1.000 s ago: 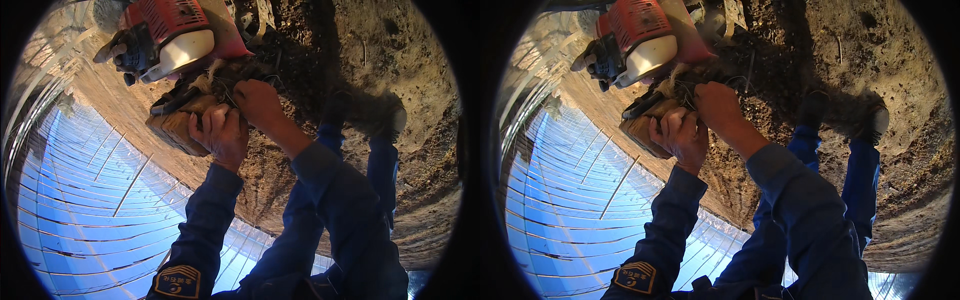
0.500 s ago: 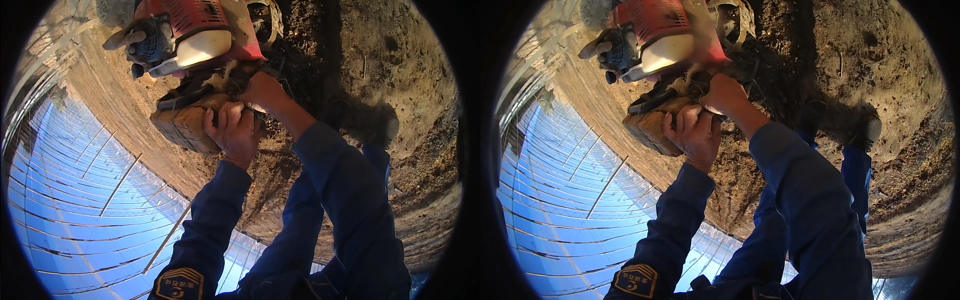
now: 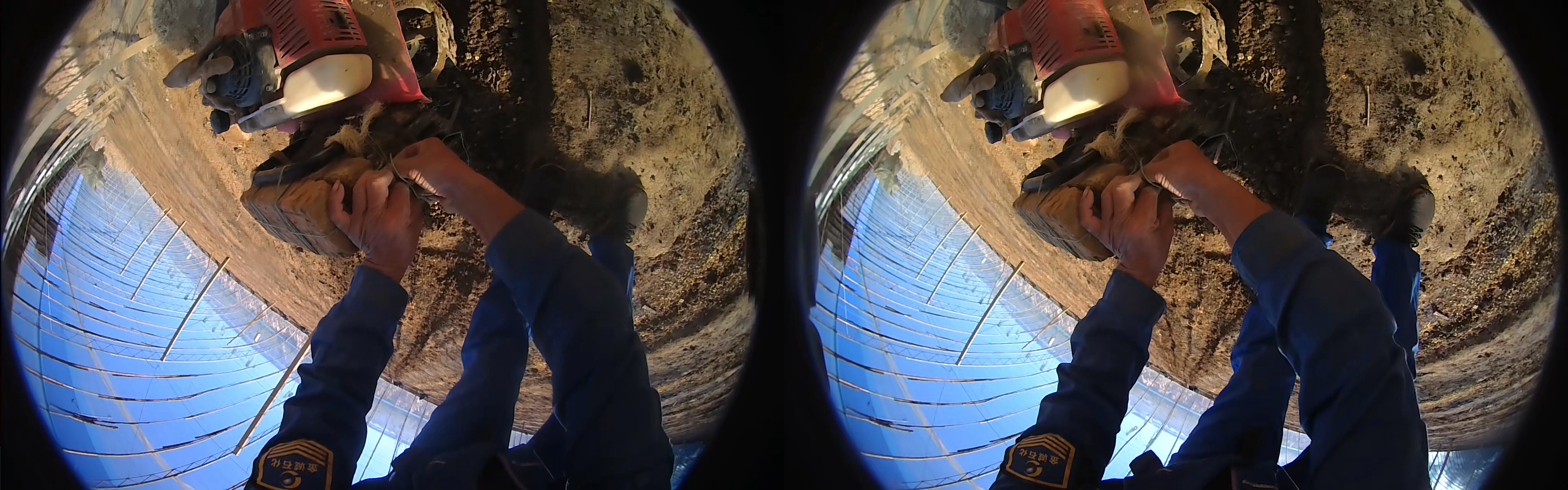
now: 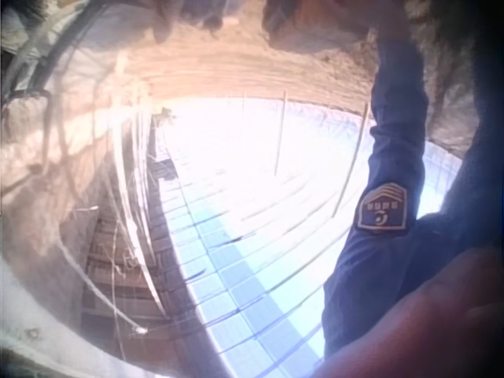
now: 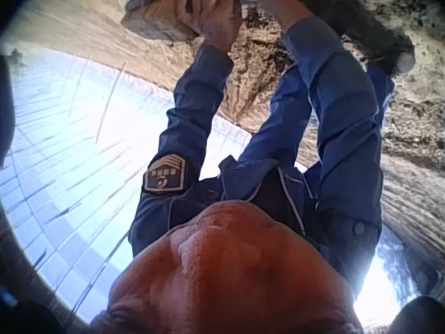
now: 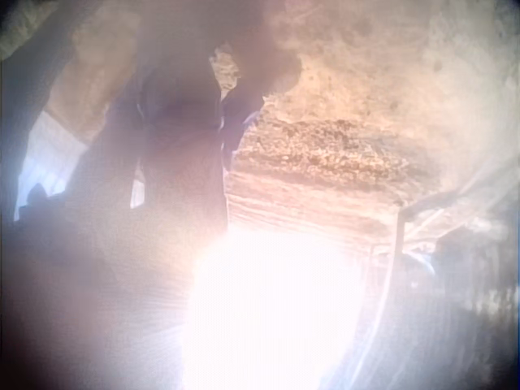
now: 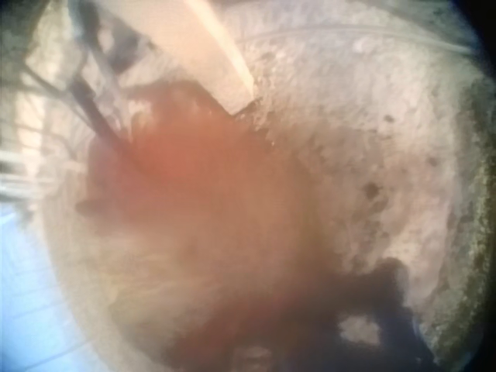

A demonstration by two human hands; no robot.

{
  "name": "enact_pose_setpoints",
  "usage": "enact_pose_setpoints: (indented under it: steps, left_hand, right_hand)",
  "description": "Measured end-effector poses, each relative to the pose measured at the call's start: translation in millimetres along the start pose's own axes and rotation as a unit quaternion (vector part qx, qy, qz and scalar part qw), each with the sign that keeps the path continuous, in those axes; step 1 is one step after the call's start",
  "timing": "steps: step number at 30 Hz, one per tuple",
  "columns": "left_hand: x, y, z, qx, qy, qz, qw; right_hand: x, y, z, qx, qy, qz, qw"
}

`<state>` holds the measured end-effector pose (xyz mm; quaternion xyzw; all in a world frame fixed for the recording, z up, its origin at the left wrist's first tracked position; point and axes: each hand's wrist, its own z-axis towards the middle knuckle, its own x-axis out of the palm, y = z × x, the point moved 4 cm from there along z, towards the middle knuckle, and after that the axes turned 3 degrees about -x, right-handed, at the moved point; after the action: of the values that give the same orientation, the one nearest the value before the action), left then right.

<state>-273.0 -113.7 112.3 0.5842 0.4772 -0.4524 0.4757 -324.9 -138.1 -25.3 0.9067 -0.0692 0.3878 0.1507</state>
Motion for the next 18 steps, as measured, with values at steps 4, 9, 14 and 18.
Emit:
enact_pose_setpoints:
  steps: [4,9,14,18]
  left_hand:
    - [3,-1,0,0.005,-0.012,0.026,1.000]
    - [4,1,-3,0.002,0.005,0.031,0.999]
    - [1,0,-2,0.014,0.012,0.025,1.000]
    - [1,-1,-1,0.019,0.005,0.030,0.999]
  right_hand:
    - [-4,-3,4,-0.009,0.024,-0.056,0.998]
    - [-6,8,19,-0.115,0.054,-0.271,0.954]
    - [-3,12,24,-0.134,0.063,-0.331,0.932]
    - [-2,10,14,-0.156,0.031,-0.242,0.957]
